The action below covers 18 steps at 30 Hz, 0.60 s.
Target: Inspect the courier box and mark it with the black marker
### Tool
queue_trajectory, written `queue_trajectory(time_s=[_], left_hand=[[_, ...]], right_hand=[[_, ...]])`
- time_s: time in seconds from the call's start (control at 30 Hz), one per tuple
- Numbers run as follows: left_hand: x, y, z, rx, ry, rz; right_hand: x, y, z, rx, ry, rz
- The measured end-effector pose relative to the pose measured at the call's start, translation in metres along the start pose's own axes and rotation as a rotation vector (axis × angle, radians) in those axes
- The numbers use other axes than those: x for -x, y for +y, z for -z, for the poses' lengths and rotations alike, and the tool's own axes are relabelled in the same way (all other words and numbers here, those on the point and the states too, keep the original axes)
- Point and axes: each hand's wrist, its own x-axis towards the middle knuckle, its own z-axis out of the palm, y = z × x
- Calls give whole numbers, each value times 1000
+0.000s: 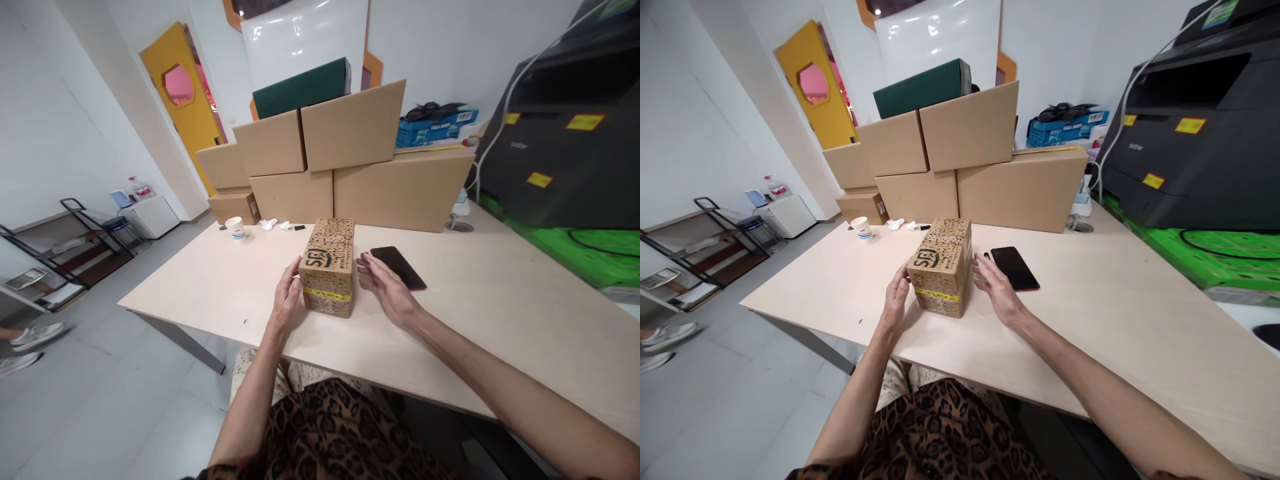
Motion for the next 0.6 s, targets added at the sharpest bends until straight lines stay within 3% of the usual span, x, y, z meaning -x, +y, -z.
queue_trajectory(time_s=[0.13,0.23,0.37,0.47,0.6], left_hand=[[-2,-2,2,16,-114,-116],[0,-4,0,47,-149,-119],[0,-5,-1,11,-147,-76],[0,-5,-3,25,-169,-65],[0,-4,-6,40,-200,-52]], right_hand=[[-1,5,0,-27,-110,76],[-5,8,2,-48,-108,150],[-8,9,4,-4,-46,190],[-6,7,4,42,70,252],[7,1,3,218,135,470]])
